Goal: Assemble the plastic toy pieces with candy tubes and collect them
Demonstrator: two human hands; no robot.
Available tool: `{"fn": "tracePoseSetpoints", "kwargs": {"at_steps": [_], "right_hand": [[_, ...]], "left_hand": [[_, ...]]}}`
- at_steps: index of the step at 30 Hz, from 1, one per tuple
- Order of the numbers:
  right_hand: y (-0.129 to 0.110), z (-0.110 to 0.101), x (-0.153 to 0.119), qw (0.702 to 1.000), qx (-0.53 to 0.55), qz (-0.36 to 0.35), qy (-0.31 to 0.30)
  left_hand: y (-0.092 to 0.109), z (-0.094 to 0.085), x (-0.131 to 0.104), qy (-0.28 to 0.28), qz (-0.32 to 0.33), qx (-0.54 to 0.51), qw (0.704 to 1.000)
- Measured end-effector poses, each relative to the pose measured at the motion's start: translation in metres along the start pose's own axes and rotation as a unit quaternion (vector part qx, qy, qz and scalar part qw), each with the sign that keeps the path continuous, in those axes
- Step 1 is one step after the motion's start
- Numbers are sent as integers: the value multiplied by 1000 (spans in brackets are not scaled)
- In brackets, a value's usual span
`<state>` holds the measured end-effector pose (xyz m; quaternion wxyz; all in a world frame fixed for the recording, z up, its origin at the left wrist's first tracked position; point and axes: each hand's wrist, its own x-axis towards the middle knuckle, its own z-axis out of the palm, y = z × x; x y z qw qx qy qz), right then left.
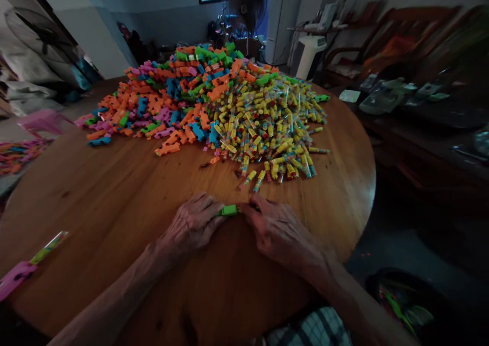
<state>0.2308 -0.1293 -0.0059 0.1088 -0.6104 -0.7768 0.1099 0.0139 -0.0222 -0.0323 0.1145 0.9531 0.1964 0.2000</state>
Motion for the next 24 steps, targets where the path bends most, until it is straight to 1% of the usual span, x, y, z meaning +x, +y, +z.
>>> {"fn": "tracePoseSetpoints", "kwargs": {"at_steps": [4,8,13,16,19,22,24], "right_hand": [[1,1,2,999,-28,-22,-27],[3,2,6,997,-43,-47,-47],[5,-1,11,994,-57,-63,-64],[7,2,11,994,-61,-78,-51],[9,10,10,994,-49,-88,-33],[9,18,11,996,-25,-88,-14],[8,21,12,997,-12,-73,-10]], "left_hand": [[1,-1,0,-7,2,4,1000],[2,-3,1,-10,17,2,1000],[9,-4,4,-17,7,33,999],[18,-4,2,-18,-20,107,994],[24,-2,-3,-33,-54,167,984],[23,0,-9,-48,-62,161,984],[20,1,-11,-51,-66,146,986]]}}
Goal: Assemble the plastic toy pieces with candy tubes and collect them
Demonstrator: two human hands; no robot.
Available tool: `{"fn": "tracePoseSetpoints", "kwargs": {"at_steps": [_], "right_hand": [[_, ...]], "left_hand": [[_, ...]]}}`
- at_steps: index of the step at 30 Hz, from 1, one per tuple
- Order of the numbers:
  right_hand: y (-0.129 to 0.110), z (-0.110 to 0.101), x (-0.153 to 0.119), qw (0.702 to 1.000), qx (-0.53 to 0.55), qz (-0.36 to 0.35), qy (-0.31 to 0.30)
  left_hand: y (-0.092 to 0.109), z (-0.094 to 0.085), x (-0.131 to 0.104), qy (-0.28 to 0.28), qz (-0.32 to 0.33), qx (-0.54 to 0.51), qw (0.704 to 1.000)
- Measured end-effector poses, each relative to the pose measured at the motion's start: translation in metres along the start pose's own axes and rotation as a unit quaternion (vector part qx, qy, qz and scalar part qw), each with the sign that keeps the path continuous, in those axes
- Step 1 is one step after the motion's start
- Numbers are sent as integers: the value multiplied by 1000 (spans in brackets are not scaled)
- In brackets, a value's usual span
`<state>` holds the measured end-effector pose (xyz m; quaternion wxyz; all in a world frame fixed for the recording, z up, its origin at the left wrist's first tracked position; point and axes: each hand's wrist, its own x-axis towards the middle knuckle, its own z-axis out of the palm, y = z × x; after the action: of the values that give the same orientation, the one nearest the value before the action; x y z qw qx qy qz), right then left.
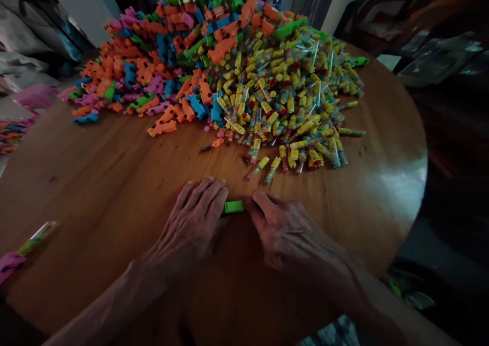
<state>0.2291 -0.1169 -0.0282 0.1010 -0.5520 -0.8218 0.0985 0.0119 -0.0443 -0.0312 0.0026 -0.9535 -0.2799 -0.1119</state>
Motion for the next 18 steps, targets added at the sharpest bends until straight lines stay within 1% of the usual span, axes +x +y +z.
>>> {"fn": "tracePoseSetpoints", "kwargs": {"at_steps": [3,5,7,10,12,14,16,18], "right_hand": [[-3,-1,2,1000,18,18,-19],[-7,-4,2,1000,16,11,-16],[-10,-8,0,1000,9,1,-3],[-10,-12,-4,999,19,22,43],[-4,-13,-4,994,33,42,95],[7,-14,-2,988,19,66,137],[19,-15,2,984,-30,102,146],[30,-17,7,980,-72,130,132]], "left_hand": [[-6,3,2,3,-4,-20,1000],[-7,4,4,11,2,-31,999],[-6,3,6,30,16,-41,999],[-5,-4,-2,61,29,-48,997],[-8,-11,-19,61,14,-42,997],[-13,-22,-47,54,-26,-22,998],[-22,-37,-81,56,-72,12,996],[-35,-56,-112,49,-105,55,992]]}}
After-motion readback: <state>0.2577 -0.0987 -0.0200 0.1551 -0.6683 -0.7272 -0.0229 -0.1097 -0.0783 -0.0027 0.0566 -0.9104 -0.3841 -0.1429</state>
